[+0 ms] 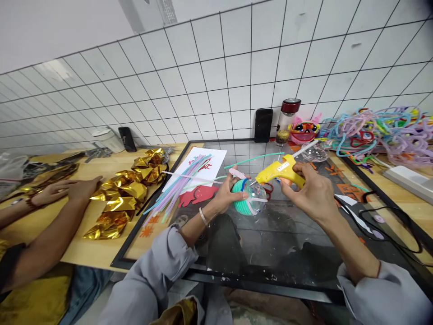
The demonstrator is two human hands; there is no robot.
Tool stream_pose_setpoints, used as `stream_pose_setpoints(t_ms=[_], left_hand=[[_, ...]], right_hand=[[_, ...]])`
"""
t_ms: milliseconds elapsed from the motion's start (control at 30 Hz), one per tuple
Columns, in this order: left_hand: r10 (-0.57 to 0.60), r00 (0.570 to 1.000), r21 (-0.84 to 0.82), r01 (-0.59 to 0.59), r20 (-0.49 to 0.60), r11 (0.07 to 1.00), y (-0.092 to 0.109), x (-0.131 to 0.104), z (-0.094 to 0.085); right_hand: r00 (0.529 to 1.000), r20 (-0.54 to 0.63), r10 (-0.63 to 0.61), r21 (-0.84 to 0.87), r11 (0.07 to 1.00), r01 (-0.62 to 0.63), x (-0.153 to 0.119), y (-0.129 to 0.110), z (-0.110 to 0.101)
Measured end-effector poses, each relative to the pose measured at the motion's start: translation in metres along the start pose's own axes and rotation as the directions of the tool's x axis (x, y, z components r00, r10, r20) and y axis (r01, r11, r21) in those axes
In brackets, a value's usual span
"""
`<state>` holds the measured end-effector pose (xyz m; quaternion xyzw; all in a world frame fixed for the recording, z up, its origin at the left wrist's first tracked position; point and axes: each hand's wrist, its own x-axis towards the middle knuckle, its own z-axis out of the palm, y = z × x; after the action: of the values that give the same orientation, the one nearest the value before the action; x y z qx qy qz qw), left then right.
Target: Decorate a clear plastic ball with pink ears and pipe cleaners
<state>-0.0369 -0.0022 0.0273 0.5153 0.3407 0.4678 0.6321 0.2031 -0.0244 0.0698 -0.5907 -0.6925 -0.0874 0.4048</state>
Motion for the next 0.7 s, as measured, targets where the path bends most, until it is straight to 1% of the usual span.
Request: stream_pose_setpoints(t_ms=[167, 333, 500, 633, 700], left_hand=[[0.003, 1.0, 0.006, -0.002, -0.005, 1.0, -0.001, 0.0, 0.0], [0.009, 1.0, 0.034, -0.009, -0.004, 0.999, 0.0, 0.0, 0.0], [0.007, 1.0, 0.061, -0.006, -0.026, 0.998, -0.001, 0.0, -0.001], [-0.002, 1.0, 0.055, 0.003, -0.022, 0.998, -0.005, 0.002, -0.003], [0.004, 1.0, 0.049, -0.004, -0.012, 0.999, -0.006, 0.002, -0.004]], right_hand=[[0.999, 0.029, -0.038, -0.074, 0.996, 0.04, 0.003, -0.008, 0.008], [1.0, -0.014, -0.022, -0.1, 0.995, 0.02, -0.004, -0.011, 0.016], [1.0, -0.014, -0.022, -0.103, 0.995, 0.021, -0.007, -0.013, 0.016], [0.999, -0.015, -0.05, -0.095, 0.994, 0.048, -0.007, -0.015, 0.015], [0.999, -0.005, -0.045, -0.081, 0.996, 0.045, -0.008, -0.015, 0.014]])
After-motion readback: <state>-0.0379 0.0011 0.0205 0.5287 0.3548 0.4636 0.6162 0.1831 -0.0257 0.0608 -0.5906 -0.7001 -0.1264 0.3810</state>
